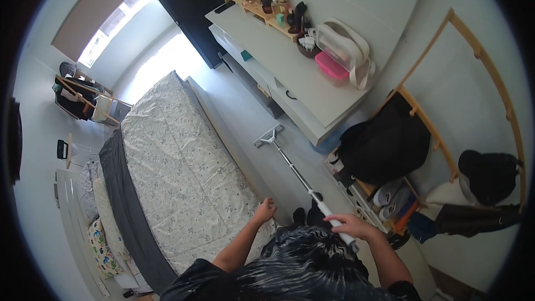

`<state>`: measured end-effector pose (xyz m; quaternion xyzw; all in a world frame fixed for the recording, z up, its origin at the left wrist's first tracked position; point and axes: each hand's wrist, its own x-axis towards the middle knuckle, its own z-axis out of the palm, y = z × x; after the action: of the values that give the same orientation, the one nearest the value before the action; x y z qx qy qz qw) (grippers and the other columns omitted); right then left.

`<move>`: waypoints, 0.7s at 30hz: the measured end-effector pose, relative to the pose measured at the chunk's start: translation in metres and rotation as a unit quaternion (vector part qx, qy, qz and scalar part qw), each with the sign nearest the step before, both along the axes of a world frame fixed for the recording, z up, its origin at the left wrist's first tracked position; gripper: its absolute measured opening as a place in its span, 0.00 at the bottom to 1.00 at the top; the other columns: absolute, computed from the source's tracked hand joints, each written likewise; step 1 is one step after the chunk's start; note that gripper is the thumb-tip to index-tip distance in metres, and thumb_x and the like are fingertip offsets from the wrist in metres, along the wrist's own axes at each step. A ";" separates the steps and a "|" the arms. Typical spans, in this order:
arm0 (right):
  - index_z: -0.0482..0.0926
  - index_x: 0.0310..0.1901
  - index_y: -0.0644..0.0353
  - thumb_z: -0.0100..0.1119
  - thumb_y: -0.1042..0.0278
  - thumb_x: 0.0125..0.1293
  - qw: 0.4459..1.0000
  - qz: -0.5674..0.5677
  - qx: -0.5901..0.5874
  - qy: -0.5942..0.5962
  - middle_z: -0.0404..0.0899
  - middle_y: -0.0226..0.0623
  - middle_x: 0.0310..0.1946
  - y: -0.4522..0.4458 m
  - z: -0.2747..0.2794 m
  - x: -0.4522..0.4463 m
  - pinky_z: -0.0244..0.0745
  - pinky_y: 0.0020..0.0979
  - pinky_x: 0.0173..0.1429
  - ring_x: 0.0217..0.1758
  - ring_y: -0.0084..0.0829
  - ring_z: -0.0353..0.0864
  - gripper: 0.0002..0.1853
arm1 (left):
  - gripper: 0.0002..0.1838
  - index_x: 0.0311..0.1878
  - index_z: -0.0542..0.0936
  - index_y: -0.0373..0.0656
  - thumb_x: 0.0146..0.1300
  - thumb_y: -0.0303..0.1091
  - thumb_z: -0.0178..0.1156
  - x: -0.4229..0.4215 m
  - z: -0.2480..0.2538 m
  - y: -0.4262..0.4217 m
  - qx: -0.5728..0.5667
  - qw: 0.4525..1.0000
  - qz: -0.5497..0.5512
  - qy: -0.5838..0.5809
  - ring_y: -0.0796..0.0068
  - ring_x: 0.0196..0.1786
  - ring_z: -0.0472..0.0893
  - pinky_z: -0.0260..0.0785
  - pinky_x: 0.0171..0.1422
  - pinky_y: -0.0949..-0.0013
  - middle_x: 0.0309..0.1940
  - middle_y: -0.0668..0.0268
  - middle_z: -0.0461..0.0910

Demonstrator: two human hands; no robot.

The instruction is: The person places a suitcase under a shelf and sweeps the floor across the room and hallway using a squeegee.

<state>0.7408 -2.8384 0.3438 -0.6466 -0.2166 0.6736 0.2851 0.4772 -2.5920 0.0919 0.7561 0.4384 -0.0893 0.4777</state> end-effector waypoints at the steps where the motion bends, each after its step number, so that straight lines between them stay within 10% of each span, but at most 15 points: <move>1: 0.70 0.66 0.53 0.54 0.74 0.65 0.998 0.000 0.054 0.038 0.78 0.32 0.36 0.025 0.011 0.013 0.73 0.23 0.37 0.29 0.19 0.76 0.26 | 0.35 0.66 0.63 0.37 0.58 0.40 0.63 0.021 0.022 0.009 0.002 0.999 0.013 -0.040 0.50 0.60 0.75 0.67 0.63 0.57 0.58 0.49 0.75; 5: 0.70 0.64 0.59 0.50 0.77 0.64 0.971 -0.053 0.151 0.178 0.80 0.35 0.40 0.118 0.057 0.044 0.75 0.25 0.44 0.37 0.23 0.79 0.24 | 0.37 0.67 0.62 0.36 0.55 0.35 0.66 0.102 0.084 0.042 0.162 0.967 0.063 -0.189 0.48 0.65 0.70 0.62 0.69 0.58 0.61 0.48 0.72; 10: 0.67 0.65 0.59 0.51 0.77 0.59 0.907 0.059 0.415 -0.034 0.82 0.35 0.43 0.227 0.089 0.050 0.76 0.28 0.47 0.40 0.28 0.81 0.29 | 0.41 0.67 0.63 0.38 0.50 0.34 0.69 0.163 0.165 0.104 0.309 0.904 0.050 -0.290 0.48 0.62 0.73 0.65 0.66 0.57 0.59 0.49 0.73; 12: 0.73 0.58 0.58 0.58 0.75 0.56 0.917 0.079 0.379 -0.093 0.82 0.37 0.41 0.269 0.106 0.050 0.76 0.28 0.43 0.38 0.31 0.81 0.25 | 0.34 0.62 0.70 0.39 0.49 0.33 0.69 0.177 0.169 0.139 0.164 0.912 0.069 -0.370 0.52 0.55 0.77 0.69 0.59 0.57 0.53 0.51 0.77; 14: 0.77 0.44 0.58 0.62 0.75 0.52 0.807 0.083 0.503 -0.298 0.79 0.38 0.34 0.312 0.114 0.048 0.75 0.32 0.38 0.34 0.37 0.80 0.15 | 0.22 0.50 0.77 0.40 0.50 0.32 0.67 0.188 0.170 0.176 0.119 0.919 0.115 -0.358 0.54 0.48 0.80 0.70 0.53 0.58 0.42 0.55 0.81; 21: 0.74 0.28 0.54 0.66 0.75 0.46 0.700 -0.022 0.644 -0.307 0.75 0.33 0.29 0.465 0.144 0.053 0.70 0.35 0.37 0.32 0.39 0.73 0.10 | 0.07 0.30 0.78 0.43 0.49 0.34 0.64 0.213 0.230 0.306 0.315 0.878 -0.017 -0.359 0.54 0.33 0.81 0.73 0.37 0.56 0.27 0.59 0.80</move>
<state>0.7940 -2.3736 0.4875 -0.4805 -0.6589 0.1277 0.5645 0.6900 -2.2860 0.3221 0.8540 0.2287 0.3232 0.3375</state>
